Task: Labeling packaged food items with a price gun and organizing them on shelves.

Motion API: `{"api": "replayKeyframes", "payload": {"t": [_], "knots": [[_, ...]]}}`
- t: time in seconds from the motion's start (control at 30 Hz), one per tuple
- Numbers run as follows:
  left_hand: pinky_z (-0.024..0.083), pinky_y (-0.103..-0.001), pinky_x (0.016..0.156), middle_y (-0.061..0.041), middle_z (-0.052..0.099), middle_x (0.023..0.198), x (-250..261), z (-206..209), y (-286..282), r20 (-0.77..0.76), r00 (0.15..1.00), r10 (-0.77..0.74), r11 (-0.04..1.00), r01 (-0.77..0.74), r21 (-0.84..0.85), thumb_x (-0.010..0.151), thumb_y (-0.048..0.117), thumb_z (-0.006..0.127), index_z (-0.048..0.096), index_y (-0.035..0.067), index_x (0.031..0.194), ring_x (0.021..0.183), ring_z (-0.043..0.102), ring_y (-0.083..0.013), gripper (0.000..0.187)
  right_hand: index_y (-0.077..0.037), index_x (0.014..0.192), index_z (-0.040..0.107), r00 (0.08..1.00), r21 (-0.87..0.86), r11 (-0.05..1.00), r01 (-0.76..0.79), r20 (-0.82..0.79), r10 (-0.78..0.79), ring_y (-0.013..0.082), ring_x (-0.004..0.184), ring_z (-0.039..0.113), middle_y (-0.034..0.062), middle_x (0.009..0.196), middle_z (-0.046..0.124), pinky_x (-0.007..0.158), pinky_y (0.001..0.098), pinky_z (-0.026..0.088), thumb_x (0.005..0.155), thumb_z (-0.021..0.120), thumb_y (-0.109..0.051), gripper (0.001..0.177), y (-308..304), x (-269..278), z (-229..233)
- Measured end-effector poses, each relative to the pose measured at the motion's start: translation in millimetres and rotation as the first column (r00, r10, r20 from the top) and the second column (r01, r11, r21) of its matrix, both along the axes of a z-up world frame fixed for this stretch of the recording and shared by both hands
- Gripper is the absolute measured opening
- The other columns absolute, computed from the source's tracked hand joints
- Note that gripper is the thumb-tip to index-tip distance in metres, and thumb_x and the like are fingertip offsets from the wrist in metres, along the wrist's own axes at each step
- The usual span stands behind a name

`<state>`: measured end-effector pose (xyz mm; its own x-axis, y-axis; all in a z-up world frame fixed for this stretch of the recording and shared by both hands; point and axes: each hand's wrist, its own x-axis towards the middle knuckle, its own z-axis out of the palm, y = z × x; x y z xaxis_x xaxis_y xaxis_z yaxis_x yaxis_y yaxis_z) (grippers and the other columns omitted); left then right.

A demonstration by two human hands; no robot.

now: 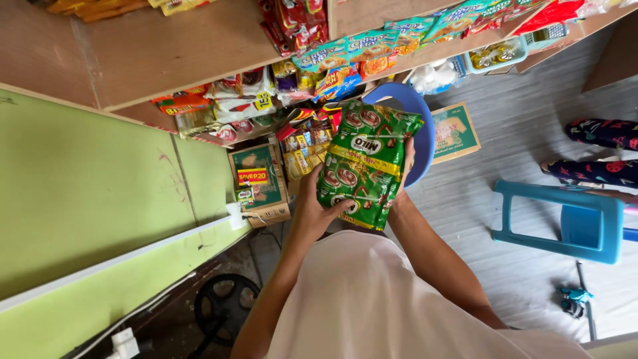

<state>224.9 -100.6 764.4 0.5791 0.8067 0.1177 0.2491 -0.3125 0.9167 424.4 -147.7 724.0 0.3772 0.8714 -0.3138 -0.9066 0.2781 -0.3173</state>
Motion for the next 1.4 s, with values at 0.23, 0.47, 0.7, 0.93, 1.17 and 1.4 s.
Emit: {"api": "replayKeyframes", "payload": {"t": [0.23,0.47,0.7,0.93,1.17,1.4], "knots": [[0.05,-0.041,0.091,-0.014,0.056,0.119,15,-25,-13,-0.095,0.978,0.185,0.982,-0.18,0.059,0.08,0.028,0.09,0.052,0.002,0.129,0.107,0.059,-0.0278,0.067,-0.013,0.153,0.049,0.987,0.033,0.988,-0.153,-0.037,0.154,0.032,0.13,0.058,0.0133,0.147,0.056,0.11,0.0509,0.049,0.093,0.047,-0.079,0.09,2,19,-9],[0.042,-0.03,0.062,-0.003,0.048,0.081,4,-60,19,-0.125,0.99,0.058,0.93,-0.099,-0.354,0.101,0.028,0.073,0.053,0.003,0.102,0.071,0.047,-0.0135,0.032,-0.015,0.154,0.046,0.967,-0.048,0.966,-0.256,0.001,0.256,0.0328,0.131,0.057,0.0128,0.149,0.055,0.11,0.0523,0.049,0.083,0.046,-0.086,0.1,5,20,19],[0.045,-0.025,0.083,0.001,0.058,0.093,-9,-17,70,0.307,0.924,0.23,0.809,-0.007,-0.587,0.105,0.017,0.064,0.056,0.008,0.11,0.09,0.056,-0.008,0.013,-0.018,0.158,0.04,0.951,-0.133,0.952,-0.276,0.107,0.29,0.0298,0.129,0.058,0.0105,0.149,0.054,0.104,0.0521,0.049,0.087,0.047,-0.083,0.098,4,24,-21],[0.046,-0.026,0.091,0.001,0.063,0.103,-28,33,129,0.49,0.781,0.388,0.733,0.061,-0.677,0.099,0.011,0.067,0.058,0.012,0.114,0.098,0.057,-0.009,0.018,-0.016,0.16,0.036,0.917,-0.148,0.929,-0.338,0.169,0.361,0.0281,0.131,0.057,0.0106,0.152,0.052,0.108,0.0491,0.05,0.09,0.047,-0.078,0.094,9,-6,-19],[0.051,-0.032,0.098,0.0,0.064,0.111,-44,75,158,0.568,0.721,0.396,0.633,0.234,-0.738,0.104,0.009,0.064,0.059,0.012,0.117,0.108,0.061,-0.0131,0.014,-0.012,0.155,0.044,0.909,-0.35,0.895,-0.276,0.209,0.362,0.0263,0.122,0.062,0.0109,0.142,0.059,0.104,0.0457,0.051,0.093,0.061,-0.058,0.078,10,-18,-60],[0.054,-0.038,0.102,-0.007,0.069,0.121,-47,39,175,0.545,0.678,0.494,0.473,0.316,-0.822,0.106,0.011,0.056,0.062,0.004,0.126,0.113,0.065,-0.0194,0.022,-0.014,0.152,0.044,0.702,-0.522,0.761,-0.386,0.368,0.609,0.0276,0.124,0.061,0.0129,0.142,0.06,0.105,0.044,0.049,0.084,0.067,-0.046,0.079,31,-8,-97]]}}
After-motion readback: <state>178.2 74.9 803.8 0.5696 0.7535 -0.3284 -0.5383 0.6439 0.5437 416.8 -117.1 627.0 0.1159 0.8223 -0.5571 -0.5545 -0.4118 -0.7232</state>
